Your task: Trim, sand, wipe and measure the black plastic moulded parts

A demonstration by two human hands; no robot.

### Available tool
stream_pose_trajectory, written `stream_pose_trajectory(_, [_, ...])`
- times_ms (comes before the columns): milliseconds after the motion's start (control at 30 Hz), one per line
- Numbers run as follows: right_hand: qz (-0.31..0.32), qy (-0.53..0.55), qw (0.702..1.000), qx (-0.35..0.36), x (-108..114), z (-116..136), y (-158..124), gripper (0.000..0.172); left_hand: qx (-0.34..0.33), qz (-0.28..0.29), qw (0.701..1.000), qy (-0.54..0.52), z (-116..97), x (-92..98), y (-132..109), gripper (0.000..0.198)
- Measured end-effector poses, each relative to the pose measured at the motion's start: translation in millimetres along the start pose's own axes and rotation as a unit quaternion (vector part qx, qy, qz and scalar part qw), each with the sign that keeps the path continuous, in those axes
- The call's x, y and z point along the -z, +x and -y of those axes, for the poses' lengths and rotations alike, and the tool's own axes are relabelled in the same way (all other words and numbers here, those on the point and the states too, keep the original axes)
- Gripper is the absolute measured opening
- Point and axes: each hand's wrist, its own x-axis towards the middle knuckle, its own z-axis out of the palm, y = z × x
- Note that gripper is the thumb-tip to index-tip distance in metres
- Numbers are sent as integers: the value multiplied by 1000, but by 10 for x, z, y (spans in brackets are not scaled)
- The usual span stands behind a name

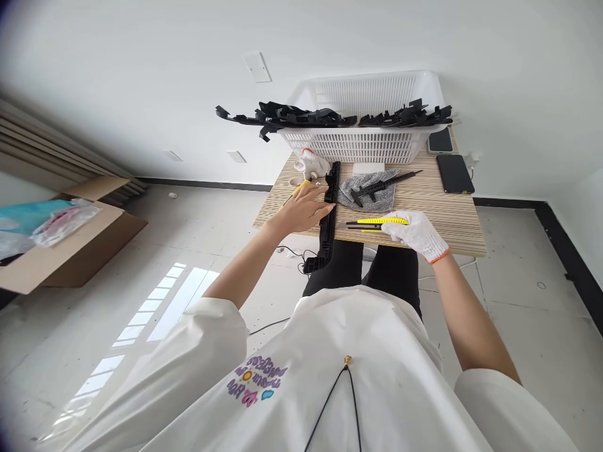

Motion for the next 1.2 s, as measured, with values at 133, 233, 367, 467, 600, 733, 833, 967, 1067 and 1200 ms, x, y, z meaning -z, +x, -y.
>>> stream_pose_trajectory(133, [76,2,997,-8,-64,59,-3,40,12,-35,999,-26,81,76,-15,47])
stream_pose_trajectory(233, [29,-1,1000,-8,-135,113,9,39,71,-74,990,-101,161,148,-216,47])
stream_pose_trajectory(367, [21,17,999,-23,-154,77,54,36,193,-27,926,-322,177,110,-642,56])
stream_pose_trajectory(467, [-77,47,996,-17,-48,-24,74,44,232,89,853,-459,118,-60,-896,65])
stream_pose_trajectory(600, [-238,-119,964,26,177,-126,30,54,261,146,818,-491,31,-321,-978,71])
stream_pose_trajectory(733, [-312,-413,855,4,248,-165,0,54,265,156,802,-512,-89,-436,-885,72])
stream_pose_trajectory(833, [-307,-490,816,-6,199,-195,53,55,253,145,814,-502,-178,-424,-833,70])
stream_pose_trajectory(967, [-294,-521,801,-20,128,-111,163,60,258,119,786,-549,-144,-348,-884,71])
stream_pose_trajectory(1067, [-306,-515,801,-20,41,163,232,61,267,86,795,-538,-6,-259,-1005,70])
stream_pose_trajectory(1200, [-346,-478,805,66,-144,651,447,54,318,-42,869,-377,129,-76,-1131,60])
